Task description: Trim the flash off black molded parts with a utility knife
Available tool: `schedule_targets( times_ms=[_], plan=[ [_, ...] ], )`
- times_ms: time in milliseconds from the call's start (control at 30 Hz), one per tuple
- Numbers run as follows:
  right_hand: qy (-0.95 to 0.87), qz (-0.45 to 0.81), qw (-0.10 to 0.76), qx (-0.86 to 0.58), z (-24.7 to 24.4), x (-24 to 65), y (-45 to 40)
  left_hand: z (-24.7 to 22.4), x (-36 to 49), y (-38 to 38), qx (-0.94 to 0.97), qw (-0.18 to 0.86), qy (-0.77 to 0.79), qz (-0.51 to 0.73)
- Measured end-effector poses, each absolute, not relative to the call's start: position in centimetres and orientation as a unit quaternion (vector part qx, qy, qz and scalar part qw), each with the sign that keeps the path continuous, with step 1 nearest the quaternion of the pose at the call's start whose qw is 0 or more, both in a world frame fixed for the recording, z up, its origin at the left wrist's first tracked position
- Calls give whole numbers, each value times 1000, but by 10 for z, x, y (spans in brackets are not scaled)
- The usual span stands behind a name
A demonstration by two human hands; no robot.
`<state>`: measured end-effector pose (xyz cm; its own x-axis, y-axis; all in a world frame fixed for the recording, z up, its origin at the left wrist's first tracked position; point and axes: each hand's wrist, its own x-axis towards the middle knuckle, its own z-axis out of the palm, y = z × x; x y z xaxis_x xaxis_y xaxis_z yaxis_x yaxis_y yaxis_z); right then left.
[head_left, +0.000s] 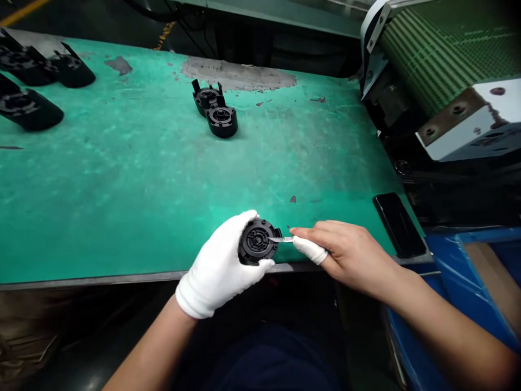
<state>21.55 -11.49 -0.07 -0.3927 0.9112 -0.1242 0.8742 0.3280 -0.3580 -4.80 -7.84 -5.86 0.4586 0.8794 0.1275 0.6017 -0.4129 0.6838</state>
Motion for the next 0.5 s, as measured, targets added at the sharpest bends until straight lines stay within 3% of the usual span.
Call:
schedule_targets(
  times_ms=[267,400,500],
  plan=[
    [-838,95,-29,-536,10,216,-93,-57,-47,-74,798,306,459,243],
    [-772,3,-81,-630,2,231,-85,-53,-49,-71,808,296,450,237],
    [-738,17,-58,-673,-7,246,-89,-50,-51,-71,817,300,439,222]
  ],
)
